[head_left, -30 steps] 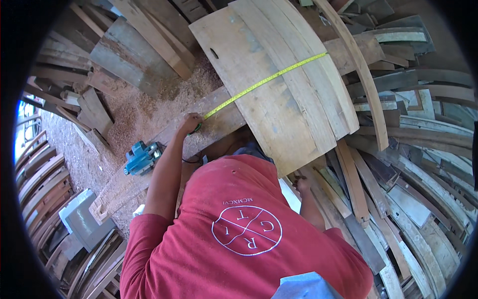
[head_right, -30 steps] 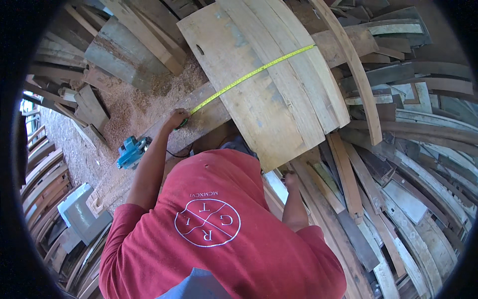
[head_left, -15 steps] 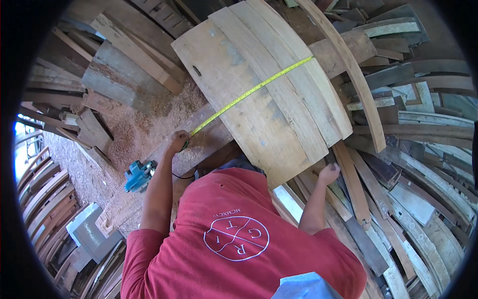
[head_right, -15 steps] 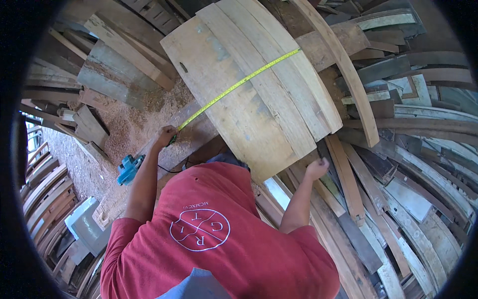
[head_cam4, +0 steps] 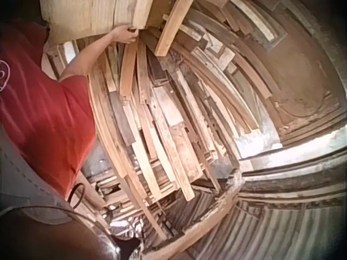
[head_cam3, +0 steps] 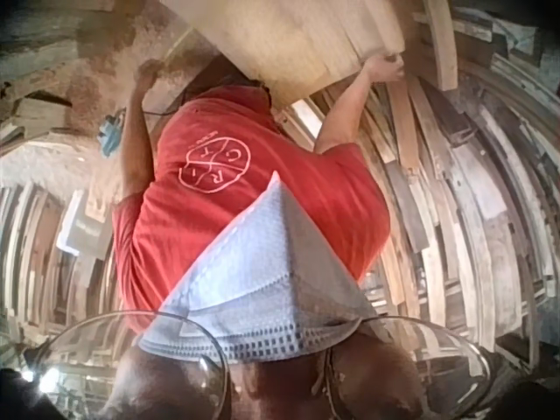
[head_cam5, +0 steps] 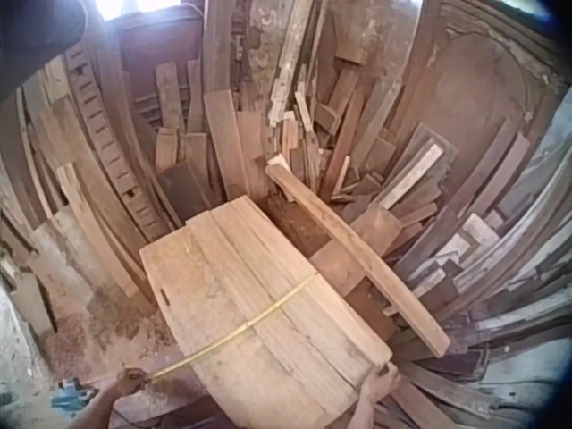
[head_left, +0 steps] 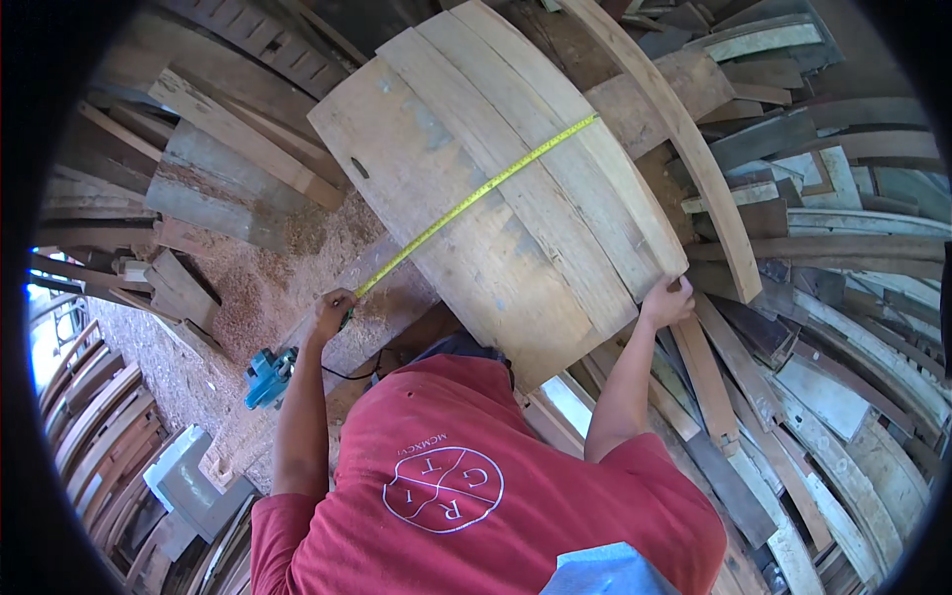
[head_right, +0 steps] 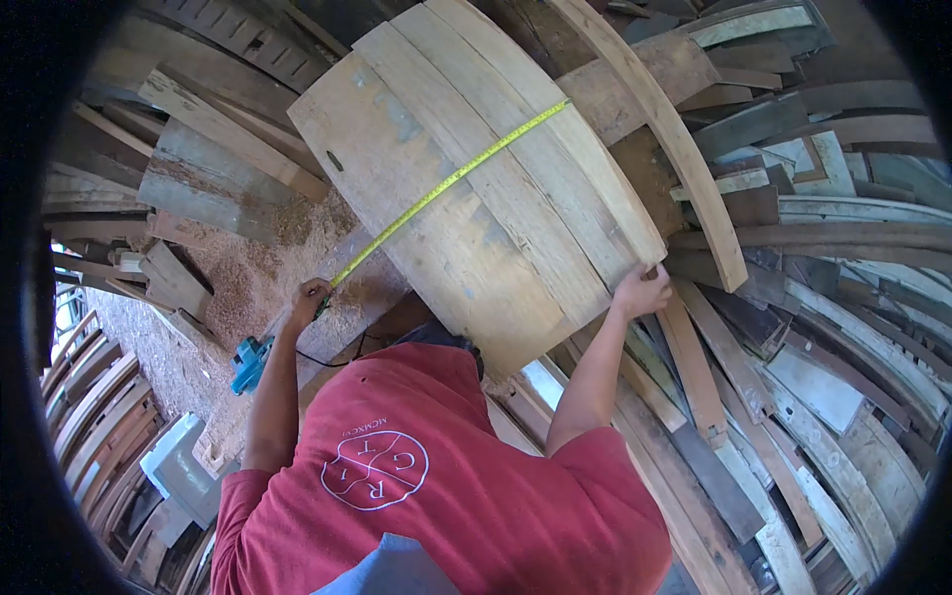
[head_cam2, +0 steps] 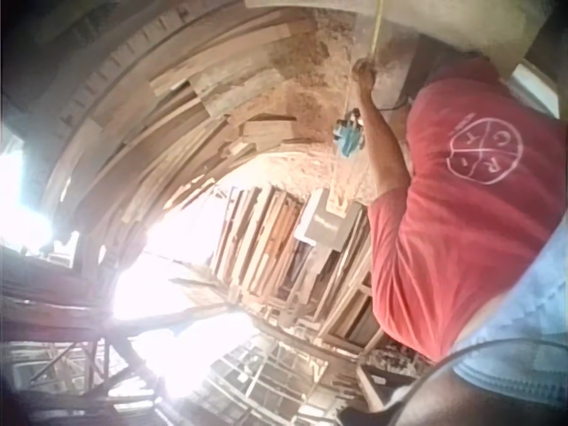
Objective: The person uses an electric hand planer to smooth the surface and edges of a wood plank. They also use a tape measure to check the width of the plank before picking it up.
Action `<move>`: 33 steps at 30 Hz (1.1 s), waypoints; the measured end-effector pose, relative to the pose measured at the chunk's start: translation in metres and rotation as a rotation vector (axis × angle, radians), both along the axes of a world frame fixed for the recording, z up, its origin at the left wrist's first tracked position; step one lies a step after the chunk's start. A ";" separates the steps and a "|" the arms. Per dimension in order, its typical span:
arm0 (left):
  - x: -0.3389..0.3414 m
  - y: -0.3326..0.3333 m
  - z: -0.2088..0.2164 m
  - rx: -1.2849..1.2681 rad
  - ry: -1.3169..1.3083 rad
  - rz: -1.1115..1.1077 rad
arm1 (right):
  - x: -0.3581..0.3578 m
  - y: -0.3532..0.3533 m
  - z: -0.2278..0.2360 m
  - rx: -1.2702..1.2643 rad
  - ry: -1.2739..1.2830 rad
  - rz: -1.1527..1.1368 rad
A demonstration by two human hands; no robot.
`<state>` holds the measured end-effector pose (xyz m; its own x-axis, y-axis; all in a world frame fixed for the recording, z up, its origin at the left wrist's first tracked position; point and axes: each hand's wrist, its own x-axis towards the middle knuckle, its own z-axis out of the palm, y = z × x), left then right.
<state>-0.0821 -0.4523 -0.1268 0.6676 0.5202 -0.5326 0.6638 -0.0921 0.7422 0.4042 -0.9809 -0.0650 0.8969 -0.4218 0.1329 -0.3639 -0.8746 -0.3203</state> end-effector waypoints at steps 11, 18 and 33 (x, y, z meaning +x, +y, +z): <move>0.000 -0.007 -0.003 -0.031 0.029 0.087 | 0.055 0.047 0.019 0.019 0.117 0.209; 0.009 -0.004 0.008 -0.012 0.072 0.060 | 0.078 0.059 0.020 -0.061 0.151 0.372; 0.185 -0.077 0.073 0.362 0.037 -0.181 | 0.223 0.075 0.011 0.092 0.436 0.760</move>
<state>0.1029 -0.5293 -0.0543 0.7493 0.5543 -0.3624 0.6388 -0.4606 0.6163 0.6271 -0.9060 -0.0541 0.9020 0.3180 -0.2921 0.2000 -0.9072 -0.3700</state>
